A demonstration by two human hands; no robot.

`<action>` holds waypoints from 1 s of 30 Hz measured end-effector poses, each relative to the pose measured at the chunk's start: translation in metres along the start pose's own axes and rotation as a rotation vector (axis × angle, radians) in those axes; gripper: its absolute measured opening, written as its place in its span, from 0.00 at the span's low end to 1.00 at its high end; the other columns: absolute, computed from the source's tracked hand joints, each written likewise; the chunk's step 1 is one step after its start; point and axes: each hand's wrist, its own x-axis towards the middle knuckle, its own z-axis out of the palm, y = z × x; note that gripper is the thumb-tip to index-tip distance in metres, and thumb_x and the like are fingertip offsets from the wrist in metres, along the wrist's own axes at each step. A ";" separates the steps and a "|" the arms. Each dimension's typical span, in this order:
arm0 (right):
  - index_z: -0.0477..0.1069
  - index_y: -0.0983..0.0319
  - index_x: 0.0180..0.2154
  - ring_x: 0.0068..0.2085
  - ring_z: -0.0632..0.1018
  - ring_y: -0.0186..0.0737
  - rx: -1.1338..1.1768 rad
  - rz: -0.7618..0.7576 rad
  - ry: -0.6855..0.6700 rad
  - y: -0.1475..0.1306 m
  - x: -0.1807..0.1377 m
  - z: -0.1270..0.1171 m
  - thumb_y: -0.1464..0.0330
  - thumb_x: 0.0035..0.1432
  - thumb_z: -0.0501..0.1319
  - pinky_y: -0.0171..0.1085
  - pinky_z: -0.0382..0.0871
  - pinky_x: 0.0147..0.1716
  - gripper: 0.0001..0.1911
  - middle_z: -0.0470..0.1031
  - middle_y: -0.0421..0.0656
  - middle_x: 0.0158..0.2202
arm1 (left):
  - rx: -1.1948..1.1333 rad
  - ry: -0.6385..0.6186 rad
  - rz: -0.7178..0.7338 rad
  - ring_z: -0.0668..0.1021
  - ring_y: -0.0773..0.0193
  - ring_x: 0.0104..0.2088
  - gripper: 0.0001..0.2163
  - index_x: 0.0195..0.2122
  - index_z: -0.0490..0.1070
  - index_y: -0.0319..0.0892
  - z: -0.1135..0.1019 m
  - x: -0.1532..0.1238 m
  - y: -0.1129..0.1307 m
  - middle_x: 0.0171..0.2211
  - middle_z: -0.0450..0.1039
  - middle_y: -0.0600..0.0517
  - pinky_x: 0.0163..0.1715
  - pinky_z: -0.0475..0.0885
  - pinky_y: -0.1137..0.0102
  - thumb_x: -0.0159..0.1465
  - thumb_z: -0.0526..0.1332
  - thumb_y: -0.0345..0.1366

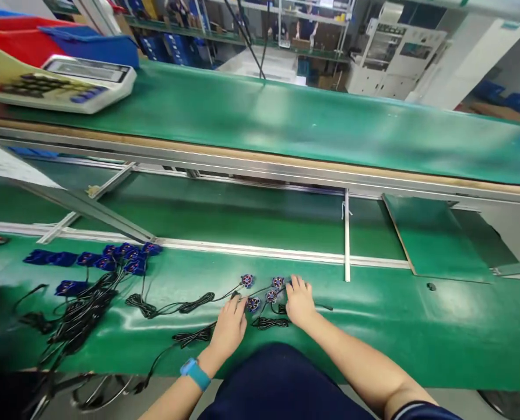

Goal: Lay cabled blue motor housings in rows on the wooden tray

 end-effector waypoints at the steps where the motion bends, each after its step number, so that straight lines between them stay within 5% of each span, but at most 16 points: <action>1: 0.63 0.68 0.63 0.69 0.55 0.59 0.008 -0.063 -0.017 0.014 -0.001 0.001 0.74 0.56 0.56 0.55 0.54 0.63 0.32 0.52 0.58 0.70 | -0.024 0.012 -0.072 0.73 0.49 0.57 0.22 0.62 0.64 0.36 0.001 -0.005 0.008 0.58 0.67 0.36 0.57 0.70 0.55 0.68 0.46 0.27; 5: 0.59 0.65 0.65 0.65 0.62 0.54 0.029 -0.248 -0.107 0.051 -0.003 0.015 0.80 0.55 0.52 0.52 0.61 0.60 0.35 0.52 0.57 0.70 | -0.042 -0.044 -0.304 0.78 0.52 0.47 0.22 0.66 0.60 0.38 0.006 -0.009 0.036 0.55 0.65 0.35 0.46 0.76 0.60 0.72 0.46 0.35; 12: 0.67 0.62 0.54 0.64 0.63 0.55 0.122 -0.444 -0.031 0.062 -0.010 0.043 0.75 0.58 0.58 0.55 0.63 0.60 0.21 0.53 0.55 0.70 | -0.021 -0.151 -0.435 0.80 0.52 0.46 0.24 0.68 0.56 0.42 0.010 0.008 0.057 0.66 0.53 0.32 0.44 0.76 0.62 0.71 0.51 0.37; 16: 0.66 0.64 0.53 0.57 0.71 0.49 0.198 -0.459 -0.081 0.064 -0.007 0.041 0.74 0.58 0.58 0.49 0.66 0.58 0.20 0.67 0.55 0.58 | -0.074 -0.181 -0.507 0.80 0.53 0.44 0.25 0.68 0.54 0.41 0.006 0.019 0.060 0.61 0.61 0.33 0.41 0.76 0.63 0.72 0.49 0.43; 22: 0.70 0.61 0.52 0.48 0.76 0.44 0.389 -0.415 -0.283 0.100 -0.022 -0.028 0.70 0.51 0.66 0.42 0.70 0.52 0.25 0.73 0.48 0.50 | -0.082 -0.226 -0.515 0.81 0.56 0.39 0.20 0.63 0.59 0.41 0.002 0.005 0.063 0.52 0.68 0.40 0.38 0.75 0.64 0.72 0.49 0.38; 27: 0.70 0.59 0.51 0.41 0.76 0.41 0.590 -0.357 -0.229 0.124 -0.023 -0.114 0.63 0.52 0.66 0.41 0.72 0.43 0.23 0.75 0.46 0.48 | -0.066 -0.211 -0.462 0.80 0.57 0.41 0.22 0.66 0.55 0.41 0.011 -0.033 0.061 0.56 0.67 0.39 0.41 0.75 0.65 0.72 0.46 0.35; 30: 0.70 0.59 0.51 0.42 0.76 0.42 0.633 -0.391 -0.165 0.118 -0.017 -0.145 0.60 0.53 0.66 0.42 0.73 0.45 0.24 0.75 0.45 0.47 | -0.046 -0.227 -0.418 0.80 0.56 0.44 0.23 0.68 0.53 0.42 0.014 -0.046 0.054 0.58 0.66 0.39 0.44 0.74 0.65 0.71 0.46 0.34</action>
